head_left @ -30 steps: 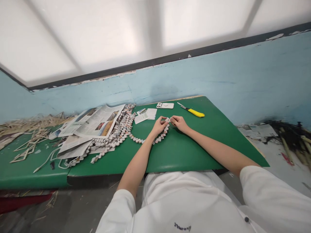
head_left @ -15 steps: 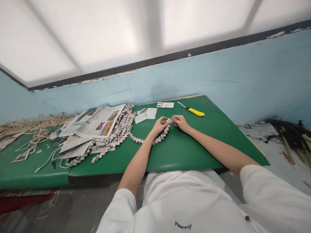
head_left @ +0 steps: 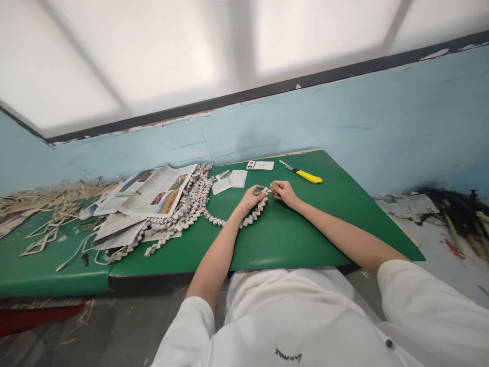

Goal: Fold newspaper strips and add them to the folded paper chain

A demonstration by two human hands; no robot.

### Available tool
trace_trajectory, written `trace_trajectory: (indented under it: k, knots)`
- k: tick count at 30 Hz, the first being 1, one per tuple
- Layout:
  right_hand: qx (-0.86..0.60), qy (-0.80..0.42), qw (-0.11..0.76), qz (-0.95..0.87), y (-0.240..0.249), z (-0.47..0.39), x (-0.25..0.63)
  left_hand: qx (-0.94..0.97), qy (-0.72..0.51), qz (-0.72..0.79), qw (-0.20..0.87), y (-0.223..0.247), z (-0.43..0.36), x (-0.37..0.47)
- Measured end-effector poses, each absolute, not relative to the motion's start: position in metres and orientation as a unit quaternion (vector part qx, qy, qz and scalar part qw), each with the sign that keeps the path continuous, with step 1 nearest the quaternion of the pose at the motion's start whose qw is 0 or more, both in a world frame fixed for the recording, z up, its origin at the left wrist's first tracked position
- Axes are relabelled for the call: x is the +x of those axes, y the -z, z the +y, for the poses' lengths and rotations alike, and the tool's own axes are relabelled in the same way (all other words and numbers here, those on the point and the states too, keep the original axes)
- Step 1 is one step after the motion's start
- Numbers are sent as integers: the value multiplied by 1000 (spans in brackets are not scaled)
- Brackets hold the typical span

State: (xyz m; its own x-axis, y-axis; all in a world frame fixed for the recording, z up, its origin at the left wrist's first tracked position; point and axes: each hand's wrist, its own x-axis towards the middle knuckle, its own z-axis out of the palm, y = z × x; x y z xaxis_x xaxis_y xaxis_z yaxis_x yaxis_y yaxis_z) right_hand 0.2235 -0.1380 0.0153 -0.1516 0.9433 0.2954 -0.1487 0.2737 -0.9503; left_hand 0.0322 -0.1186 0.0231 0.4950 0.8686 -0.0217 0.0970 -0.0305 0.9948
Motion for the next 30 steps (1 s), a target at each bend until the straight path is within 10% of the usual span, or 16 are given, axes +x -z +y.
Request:
trace_trajectory:
  k: [22,30]
  knots:
    - [-386,-436,637,-506,-7,-127,225,541,-425,414,596,-24,-116,36]
    - [-414,-455,529,-585,-9,-129,219,611,-398,379,570,-28,-123,37]
